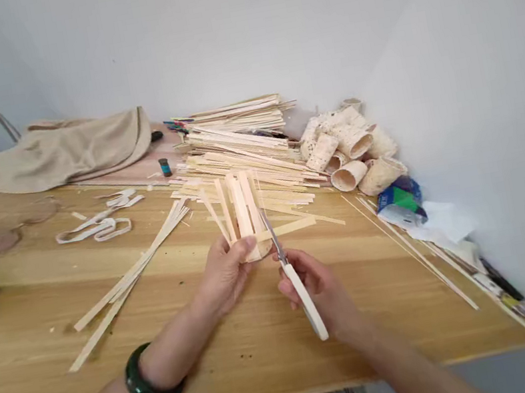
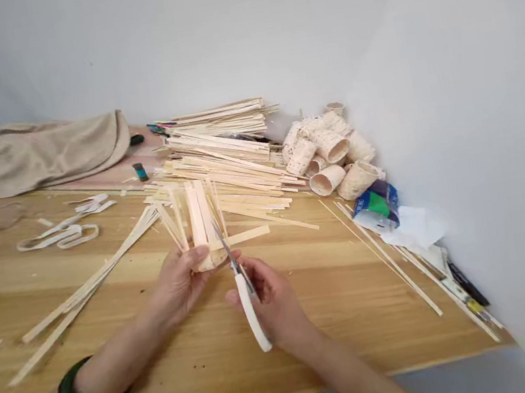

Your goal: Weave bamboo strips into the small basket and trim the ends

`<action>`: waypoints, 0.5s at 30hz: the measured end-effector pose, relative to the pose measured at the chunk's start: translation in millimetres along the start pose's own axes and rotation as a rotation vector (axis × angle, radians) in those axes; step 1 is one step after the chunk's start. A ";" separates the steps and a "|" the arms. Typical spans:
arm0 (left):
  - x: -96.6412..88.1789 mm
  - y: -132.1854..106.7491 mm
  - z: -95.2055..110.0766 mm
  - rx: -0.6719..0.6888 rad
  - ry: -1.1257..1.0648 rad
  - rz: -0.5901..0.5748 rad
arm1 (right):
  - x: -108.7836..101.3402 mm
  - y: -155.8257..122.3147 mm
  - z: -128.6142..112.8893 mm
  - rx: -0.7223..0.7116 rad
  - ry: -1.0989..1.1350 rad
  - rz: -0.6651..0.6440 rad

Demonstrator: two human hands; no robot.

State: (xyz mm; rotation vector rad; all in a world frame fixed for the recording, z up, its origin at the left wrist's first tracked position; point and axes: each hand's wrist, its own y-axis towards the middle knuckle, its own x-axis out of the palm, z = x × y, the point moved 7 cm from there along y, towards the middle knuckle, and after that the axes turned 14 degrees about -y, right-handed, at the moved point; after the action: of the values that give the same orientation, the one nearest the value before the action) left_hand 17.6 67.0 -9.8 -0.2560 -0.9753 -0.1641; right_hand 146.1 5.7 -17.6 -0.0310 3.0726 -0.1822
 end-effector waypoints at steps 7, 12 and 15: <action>1.7 -3.7 -3.3 -0.023 0.000 -0.032 | 8.2 -9.5 11.7 0.063 0.100 -0.010; -7.0 -0.1 -3.5 -0.047 -0.097 0.081 | -52.4 -14.8 12.8 0.076 -0.120 0.204; -11.3 1.1 -3.7 -0.080 -0.166 0.188 | -144.2 -23.5 -6.7 -0.051 -0.687 0.600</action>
State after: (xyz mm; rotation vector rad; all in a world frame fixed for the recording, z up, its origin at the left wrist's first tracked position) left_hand 14.6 67.3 -21.4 -0.4380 -1.1042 -0.0091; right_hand 289.9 -13.5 0.8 0.6643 2.2748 -0.0411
